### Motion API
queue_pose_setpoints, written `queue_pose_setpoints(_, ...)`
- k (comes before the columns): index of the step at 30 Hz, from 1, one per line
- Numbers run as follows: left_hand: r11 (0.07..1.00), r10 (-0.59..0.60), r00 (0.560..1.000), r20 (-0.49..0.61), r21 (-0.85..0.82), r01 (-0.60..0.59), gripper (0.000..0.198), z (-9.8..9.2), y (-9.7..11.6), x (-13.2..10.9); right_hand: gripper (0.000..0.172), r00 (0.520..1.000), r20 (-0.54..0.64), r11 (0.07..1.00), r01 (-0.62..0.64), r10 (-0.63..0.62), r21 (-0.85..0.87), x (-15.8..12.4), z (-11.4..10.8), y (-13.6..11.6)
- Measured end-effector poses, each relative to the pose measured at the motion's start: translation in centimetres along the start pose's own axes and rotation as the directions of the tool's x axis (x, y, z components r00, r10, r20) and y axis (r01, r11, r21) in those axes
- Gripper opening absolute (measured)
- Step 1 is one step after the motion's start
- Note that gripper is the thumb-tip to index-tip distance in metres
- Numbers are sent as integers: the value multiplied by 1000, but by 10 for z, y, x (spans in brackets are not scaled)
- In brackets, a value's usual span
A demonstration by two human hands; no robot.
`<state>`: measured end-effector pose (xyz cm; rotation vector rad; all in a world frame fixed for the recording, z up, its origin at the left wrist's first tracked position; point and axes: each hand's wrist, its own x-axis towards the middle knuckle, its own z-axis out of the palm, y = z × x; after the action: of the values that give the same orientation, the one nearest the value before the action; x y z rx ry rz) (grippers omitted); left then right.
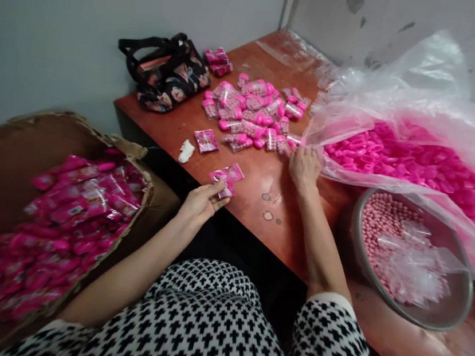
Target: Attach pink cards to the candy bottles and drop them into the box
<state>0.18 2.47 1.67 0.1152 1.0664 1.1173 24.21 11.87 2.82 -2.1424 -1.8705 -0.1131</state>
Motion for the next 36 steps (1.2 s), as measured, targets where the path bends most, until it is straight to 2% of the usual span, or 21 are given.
queue_pose_setpoints(1, 1000, 4, 1000, -15, -27, -4, 17, 0, 0, 1, 34, 999, -35, 990, -36, 41, 137, -15, -5, -4)
queue_pose_setpoints(2, 999, 7, 1000, -27, -52, -9, 20, 0, 0, 3, 34, 997, -19, 945, -66, 76, 319, -33, -11, -9)
queue_pose_setpoints(3, 997, 10, 999, -35, -75, -13, 21, 1, -1, 4, 35, 996, 49, 842, -93, 79, 531, -53, -17, -16)
queue_pose_setpoints(4, 995, 14, 999, -37, -97, -18, 21, 1, -2, 5, 36, 987, 150, 689, -147, 56, 710, -73, -23, -24)
queue_pose_setpoints(6, 991, 19, 999, -36, -133, -24, 22, 4, -6, 6, 37, 936, 350, 402, -308, -35, 862, -115, -31, -41)
queue_pose_setpoints(7, 989, 17, 999, -31, -147, -21, 22, 5, -8, 6, 36, 913, 404, 323, -368, -50, 872, -134, -33, -50)
queue_pose_setpoints(8, 987, 12, 1000, -19, -160, -15, 22, 7, -10, 5, 35, 892, 446, 285, -412, -66, 866, -149, -33, -58)
queue_pose_setpoints(10, 983, -4, 1000, 12, -181, 6, 24, 12, -14, 3, 33, 880, 466, 271, -429, -88, 862, -171, -31, -71)
queue_pose_setpoints(13, 978, -14, 999, 41, -209, 22, 25, 17, -19, -2, 32, 895, 442, 276, -410, -66, 870, -182, -24, -81)
queue_pose_setpoints(19, 987, 60, 991, 119, -154, -42, 29, 23, -26, -15, 32, 912, 407, 298, -375, -52, 878, -176, -18, -79)
queue_pose_setpoints(24, 996, 94, 971, 218, -28, -90, 35, 22, -26, -15, 32, 894, 431, 225, -398, -122, 889, -175, -14, -74)
queue_pose_setpoints(28, 990, 118, 935, 333, 31, -136, 39, 20, -24, -11, 31, 932, 354, 285, -317, -85, 904, -176, -9, -72)
queue_pose_setpoints(32, 990, 78, 917, 392, 75, -117, 39, 19, -26, -10, 29, 960, 277, 350, -245, -44, 904, -178, -5, -73)
queue_pose_setpoints(34, 987, 47, 917, 396, 123, -104, 37, 18, -26, -10, 28, 962, 271, 349, -242, -37, 905, -178, -5, -74)
queue_pose_setpoints(36, 979, 37, 915, 401, 170, -114, 35, 17, -25, -9, 28, 954, 297, 310, -269, -46, 912, -178, -5, -74)
